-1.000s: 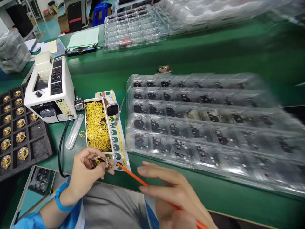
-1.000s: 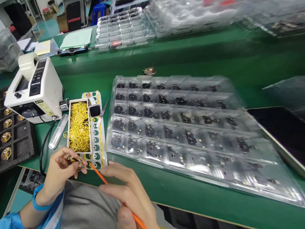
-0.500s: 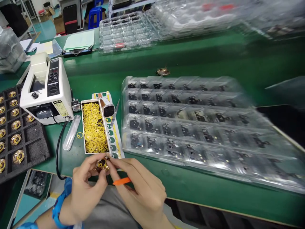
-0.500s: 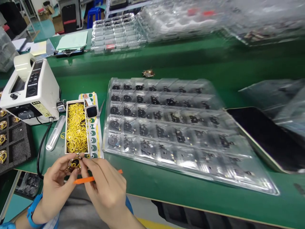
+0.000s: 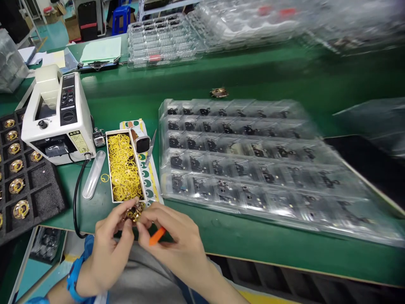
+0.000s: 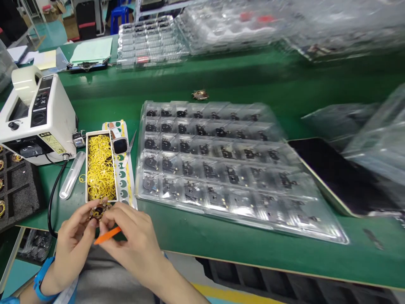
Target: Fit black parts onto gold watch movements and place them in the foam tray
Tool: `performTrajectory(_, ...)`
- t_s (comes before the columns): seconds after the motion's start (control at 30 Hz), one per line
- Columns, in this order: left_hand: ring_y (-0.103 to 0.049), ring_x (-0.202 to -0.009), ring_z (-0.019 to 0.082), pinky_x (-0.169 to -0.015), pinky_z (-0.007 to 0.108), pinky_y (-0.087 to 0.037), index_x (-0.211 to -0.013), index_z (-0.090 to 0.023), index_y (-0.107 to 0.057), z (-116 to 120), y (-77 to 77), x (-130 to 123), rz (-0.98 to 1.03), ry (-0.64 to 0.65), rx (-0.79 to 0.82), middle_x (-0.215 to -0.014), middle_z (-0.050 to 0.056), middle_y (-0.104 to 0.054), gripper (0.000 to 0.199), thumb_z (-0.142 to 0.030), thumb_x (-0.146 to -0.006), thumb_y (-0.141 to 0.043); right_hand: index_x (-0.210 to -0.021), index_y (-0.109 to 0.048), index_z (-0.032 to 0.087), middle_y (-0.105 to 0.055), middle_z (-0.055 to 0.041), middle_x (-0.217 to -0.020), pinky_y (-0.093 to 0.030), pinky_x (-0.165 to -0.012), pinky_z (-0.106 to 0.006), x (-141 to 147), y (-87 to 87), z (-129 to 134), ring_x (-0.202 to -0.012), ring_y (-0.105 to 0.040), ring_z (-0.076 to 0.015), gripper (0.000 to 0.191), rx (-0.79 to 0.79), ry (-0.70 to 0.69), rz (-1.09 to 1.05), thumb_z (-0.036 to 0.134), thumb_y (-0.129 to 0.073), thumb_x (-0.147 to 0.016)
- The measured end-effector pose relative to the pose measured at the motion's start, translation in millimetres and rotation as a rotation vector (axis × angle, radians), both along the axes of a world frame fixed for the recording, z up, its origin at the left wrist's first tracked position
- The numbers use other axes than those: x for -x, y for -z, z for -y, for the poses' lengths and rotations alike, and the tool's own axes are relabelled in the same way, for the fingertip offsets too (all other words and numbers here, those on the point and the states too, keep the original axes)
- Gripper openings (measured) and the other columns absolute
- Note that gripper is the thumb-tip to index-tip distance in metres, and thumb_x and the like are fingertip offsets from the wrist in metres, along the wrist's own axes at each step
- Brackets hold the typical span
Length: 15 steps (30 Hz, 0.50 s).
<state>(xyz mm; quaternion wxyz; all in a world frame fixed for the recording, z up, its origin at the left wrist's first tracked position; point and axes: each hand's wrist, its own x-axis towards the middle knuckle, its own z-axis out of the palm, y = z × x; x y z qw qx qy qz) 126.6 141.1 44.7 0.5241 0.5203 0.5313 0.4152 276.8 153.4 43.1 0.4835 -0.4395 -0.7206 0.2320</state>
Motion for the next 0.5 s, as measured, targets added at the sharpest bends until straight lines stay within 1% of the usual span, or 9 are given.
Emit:
performTrajectory(0.1, -0.072, -0.107, 0.021, -0.087, 0.022, -0.060, -0.119, -0.023, -0.072, -6, 1.1, 2, 0.077, -0.065, 0.028, -0.119, 0.005, -0.075, 0.028, -0.021, -0.094, -0.059, -0.070, -0.049, 0.021, -0.051, 0.0060, -0.059, -0.037, -0.047, -0.018, -5, -12.1, -1, -0.050, -0.046, -0.0076, 0.018, 0.158, -0.154, -0.190, 0.008, -0.054, -0.082)
performTrajectory(0.17, -0.073, -0.105, 0.022, -0.086, 0.024, -0.061, -0.117, -0.022, -0.072, -9, 1.2, 8, 0.125, -0.132, 0.035, -0.118, 0.006, -0.075, 0.026, -0.025, -0.092, -0.064, -0.071, -0.048, 0.021, -0.049, 0.0063, -0.059, -0.036, -0.047, -0.018, -8, -17.2, -8, -0.050, -0.046, -0.0080, 0.018, 0.160, -0.129, -0.238, 0.012, -0.053, -0.086)
performTrajectory(0.2, -0.074, -0.101, 0.022, -0.085, 0.024, -0.061, -0.116, -0.022, -0.073, -11, 1.0, 11, 0.138, -0.179, 0.043, -0.117, 0.006, -0.076, 0.027, -0.028, -0.091, -0.067, -0.072, -0.047, 0.021, -0.049, 0.0059, -0.059, -0.037, -0.048, -0.019, -8, -17.5, -14, -0.051, -0.046, -0.0084, 0.019, 0.128, -0.083, -0.201, 0.013, -0.052, -0.089)
performTrajectory(0.23, -0.075, -0.098, 0.022, -0.085, 0.025, -0.062, -0.116, -0.022, -0.073, -12, 0.7, 16, 0.142, -0.231, 0.059, -0.116, 0.006, -0.076, 0.028, -0.031, -0.089, -0.069, -0.072, -0.047, 0.021, -0.050, 0.0049, -0.060, -0.038, -0.049, -0.020, -7, -16.2, -22, -0.052, -0.047, -0.0093, 0.021, 0.091, -0.026, -0.096, 0.015, -0.051, -0.091)
performTrajectory(0.3, -0.076, -0.094, 0.022, -0.083, 0.025, -0.063, -0.116, -0.022, -0.073, -13, -0.1, 26, 0.150, -0.330, 0.101, -0.116, 0.006, -0.076, 0.034, -0.035, -0.085, -0.074, -0.073, -0.048, 0.020, -0.054, 0.0013, -0.065, -0.039, -0.052, -0.023, -1, -10.1, -36, -0.056, -0.050, -0.0123, 0.021, 0.030, 0.077, 0.230, 0.015, -0.049, -0.094)
performTrajectory(0.33, -0.076, -0.094, 0.022, -0.083, 0.026, -0.063, -0.117, -0.022, -0.073, -14, -0.4, 30, 0.167, -0.365, 0.127, -0.116, 0.006, -0.076, 0.037, -0.037, -0.084, -0.076, -0.074, -0.049, 0.020, -0.057, -0.0013, -0.068, -0.041, -0.053, -0.025, 2, -6.5, -42, -0.058, -0.053, -0.0145, 0.020, 0.024, 0.109, 0.414, 0.012, -0.047, -0.093)
performTrajectory(0.37, -0.076, -0.095, 0.023, -0.083, 0.026, -0.063, -0.116, -0.022, -0.073, -14, -0.6, 35, 0.194, -0.390, 0.147, -0.115, 0.006, -0.076, 0.038, -0.038, -0.082, -0.078, -0.076, -0.052, 0.019, -0.059, -0.0035, -0.070, -0.042, -0.054, -0.026, 5, -3.5, -47, -0.061, -0.055, -0.0166, 0.018, 0.020, 0.121, 0.527, 0.007, -0.047, -0.089)
performTrajectory(0.43, -0.075, -0.099, 0.025, -0.082, 0.026, -0.064, -0.114, -0.022, -0.073, -14, -0.3, 42, 0.257, -0.418, 0.170, -0.113, 0.005, -0.077, 0.039, -0.039, -0.079, -0.081, -0.084, -0.057, 0.017, -0.064, -0.0060, -0.078, -0.046, -0.057, -0.028, 3, -1.4, -50, -0.068, -0.059, -0.0193, 0.019, -0.005, 0.094, 0.647, 0.001, -0.049, -0.081)
performTrajectory(0.5, -0.075, -0.100, 0.026, -0.080, 0.025, -0.064, -0.113, -0.022, -0.073, -13, 1.5, 48, 0.283, -0.448, 0.175, -0.113, 0.005, -0.077, 0.040, -0.041, -0.078, -0.081, -0.095, -0.061, 0.017, -0.067, -0.0061, -0.089, -0.051, -0.064, -0.027, -13, -5.9, -50, -0.079, -0.063, -0.0193, 0.027, -0.029, 0.057, 0.678, 0.000, -0.050, -0.077)
